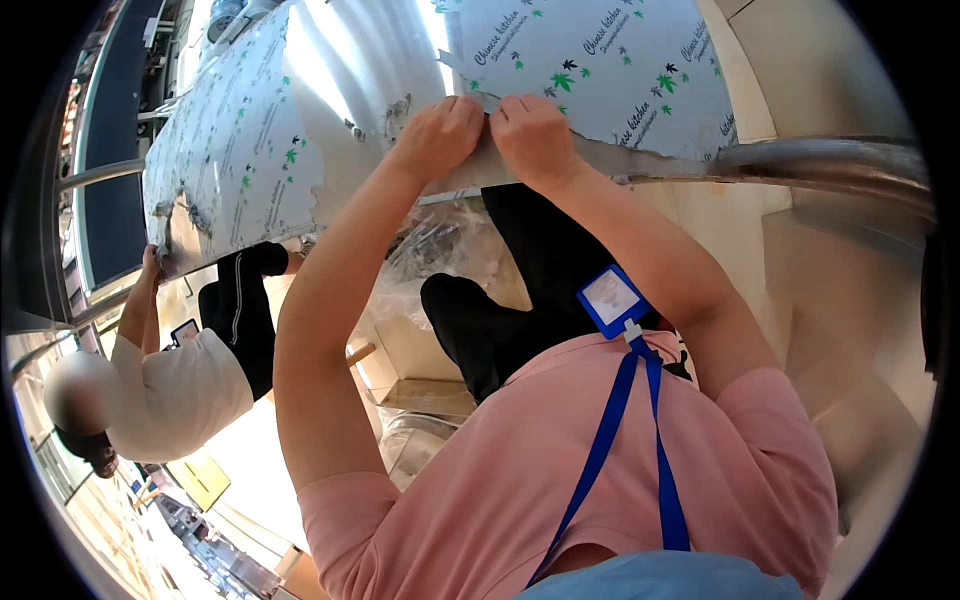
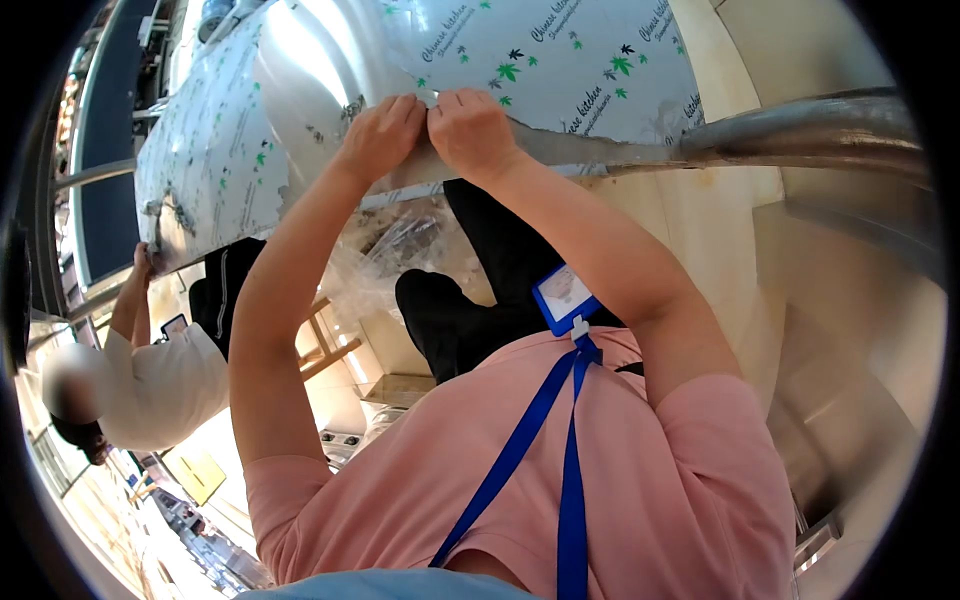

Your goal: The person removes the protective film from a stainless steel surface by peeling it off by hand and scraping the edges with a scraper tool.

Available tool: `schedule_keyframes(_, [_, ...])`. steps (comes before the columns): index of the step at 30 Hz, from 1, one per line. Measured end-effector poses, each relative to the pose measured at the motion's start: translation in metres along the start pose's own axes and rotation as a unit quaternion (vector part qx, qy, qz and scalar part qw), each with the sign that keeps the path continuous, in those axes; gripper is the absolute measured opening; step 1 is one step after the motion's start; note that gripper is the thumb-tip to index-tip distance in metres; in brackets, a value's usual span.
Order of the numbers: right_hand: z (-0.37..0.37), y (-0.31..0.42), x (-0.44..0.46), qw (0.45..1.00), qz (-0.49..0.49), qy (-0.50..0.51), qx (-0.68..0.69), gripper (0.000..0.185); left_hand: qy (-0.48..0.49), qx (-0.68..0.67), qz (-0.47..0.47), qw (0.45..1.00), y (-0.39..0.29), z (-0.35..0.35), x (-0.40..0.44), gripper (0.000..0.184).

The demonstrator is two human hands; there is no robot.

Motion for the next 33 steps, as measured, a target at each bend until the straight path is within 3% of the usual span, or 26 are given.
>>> schedule_keyframes(5, [-0.014,0.005,0.01,1.0,-0.019,0.014,0.006,0.003,0.002,-0.01,0.012,1.0,0.013,-0.003,-0.005,0.015])
schedule_keyframes(8, [-0.016,0.005,0.012,1.0,-0.017,0.024,0.002,0.003,0.053,0.012,0.022,0.998,0.016,-0.014,-0.004,0.014])
schedule_keyframes(20, [-0.012,0.007,0.013,1.0,0.004,0.005,-0.007,0.003,-0.013,0.018,0.008,1.0,0.014,-0.003,-0.007,0.009])
schedule_keyframes(23, [-0.018,0.005,0.016,1.0,-0.001,0.013,-0.015,0.004,0.028,0.01,0.022,0.999,0.021,-0.011,0.0,0.009])
schedule_keyframes(33, [-0.022,0.006,0.019,0.999,-0.023,-0.003,-0.025,0.006,0.015,0.002,-0.027,1.0,0.028,-0.02,0.002,0.008])
Point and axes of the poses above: each hand's wrist, its own x-axis towards the middle knuckle, its own z-axis out of the back of the hand, y = z × x, the point moved 9 cm from there along x, towards the middle knuckle, and after that the axes turned 4 degrees about -x, right-handed, at the moved point
